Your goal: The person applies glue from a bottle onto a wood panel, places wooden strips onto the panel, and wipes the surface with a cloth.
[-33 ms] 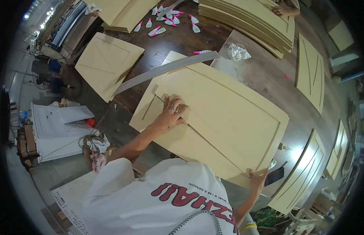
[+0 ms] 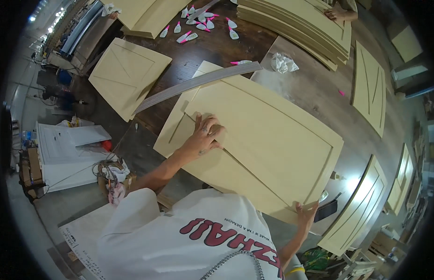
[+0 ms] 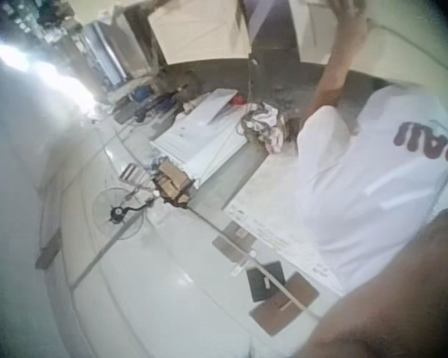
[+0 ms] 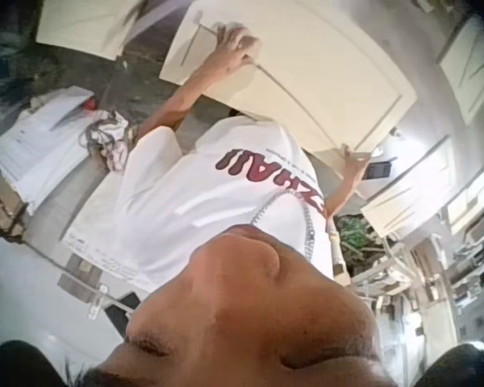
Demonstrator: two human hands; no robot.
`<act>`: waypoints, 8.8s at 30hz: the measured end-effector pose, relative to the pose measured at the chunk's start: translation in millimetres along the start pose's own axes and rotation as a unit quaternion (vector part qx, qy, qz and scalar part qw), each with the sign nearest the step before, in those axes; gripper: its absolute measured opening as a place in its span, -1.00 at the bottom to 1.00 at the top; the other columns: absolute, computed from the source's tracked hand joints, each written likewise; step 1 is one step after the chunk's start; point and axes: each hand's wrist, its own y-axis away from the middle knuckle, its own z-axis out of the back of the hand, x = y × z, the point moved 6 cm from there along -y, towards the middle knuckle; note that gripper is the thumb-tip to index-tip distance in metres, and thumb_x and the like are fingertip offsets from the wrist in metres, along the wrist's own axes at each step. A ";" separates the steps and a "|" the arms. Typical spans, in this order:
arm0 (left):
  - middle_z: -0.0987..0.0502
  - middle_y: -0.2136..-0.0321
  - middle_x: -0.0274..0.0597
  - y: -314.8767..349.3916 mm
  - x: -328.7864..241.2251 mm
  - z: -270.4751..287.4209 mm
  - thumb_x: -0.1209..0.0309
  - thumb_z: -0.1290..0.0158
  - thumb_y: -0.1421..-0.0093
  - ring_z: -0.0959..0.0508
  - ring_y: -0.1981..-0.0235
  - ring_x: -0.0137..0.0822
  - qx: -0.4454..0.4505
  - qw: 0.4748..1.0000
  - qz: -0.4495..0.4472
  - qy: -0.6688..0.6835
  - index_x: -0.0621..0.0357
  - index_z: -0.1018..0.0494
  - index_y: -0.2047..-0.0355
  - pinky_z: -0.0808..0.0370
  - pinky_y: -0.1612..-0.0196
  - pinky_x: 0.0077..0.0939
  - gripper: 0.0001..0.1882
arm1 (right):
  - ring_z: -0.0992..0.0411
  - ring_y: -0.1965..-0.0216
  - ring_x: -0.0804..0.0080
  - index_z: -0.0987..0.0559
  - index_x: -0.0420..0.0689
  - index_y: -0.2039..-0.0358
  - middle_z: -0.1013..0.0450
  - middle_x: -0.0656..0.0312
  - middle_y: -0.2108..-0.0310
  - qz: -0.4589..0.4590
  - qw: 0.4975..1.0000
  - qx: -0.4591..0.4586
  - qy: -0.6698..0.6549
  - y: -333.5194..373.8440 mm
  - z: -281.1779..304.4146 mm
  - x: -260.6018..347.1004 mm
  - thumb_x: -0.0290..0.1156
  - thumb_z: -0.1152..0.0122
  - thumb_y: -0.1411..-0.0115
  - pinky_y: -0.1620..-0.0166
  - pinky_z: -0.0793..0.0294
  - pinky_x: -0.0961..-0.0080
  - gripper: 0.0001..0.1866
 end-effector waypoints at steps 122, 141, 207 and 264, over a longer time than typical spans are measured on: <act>-0.45 -0.07 0.19 1.3 -68.5 16.7 0.13 -0.14 -0.23 -0.41 -0.14 0.00 0.115 0.963 0.239 -0.041 0.34 -0.25 -0.22 -0.31 -0.19 -0.28 -0.31 | -0.47 -0.04 0.18 -0.39 -0.29 -0.13 -0.47 -0.12 -0.01 -0.069 0.918 -0.216 -0.324 -147.6 35.0 -114.1 -0.26 -0.42 -0.07 -0.06 -0.44 0.40 -0.33; -0.43 0.61 -0.33 120.9 32.0 65.9 0.30 0.00 -0.35 -0.35 0.53 -0.50 -0.246 0.868 0.408 0.138 0.31 -0.44 0.42 -0.37 0.34 -0.59 -0.70 | -0.54 0.12 0.33 -0.54 -0.17 0.10 -0.55 0.18 0.25 0.033 0.867 -0.196 -0.456 -182.2 19.1 -71.5 -0.29 -0.26 -0.22 0.18 -0.53 0.32 -0.70; -0.46 0.12 0.04 95.8 87.0 59.0 0.35 0.05 -0.35 -0.43 0.09 0.05 -0.307 0.884 0.337 0.108 0.29 -0.40 0.09 -0.36 0.02 -0.11 -0.74 | -0.48 0.39 0.18 -0.56 -0.11 0.16 -0.51 0.17 0.45 0.482 0.860 0.171 0.005 10.6 -204.5 439.6 -0.47 -0.22 -0.13 0.37 -0.49 0.24 -0.77; -0.52 0.23 0.10 110.0 95.3 60.2 0.33 0.04 -0.34 -0.55 0.26 0.07 -0.273 0.878 0.376 0.113 0.33 -0.44 0.09 -0.47 0.19 -0.19 -0.70 | -0.45 0.37 0.10 -0.55 -0.17 0.26 -0.45 0.12 0.40 0.481 0.867 0.120 -0.057 15.7 -210.2 447.6 -0.39 -0.22 -0.17 0.34 -0.46 0.20 -0.84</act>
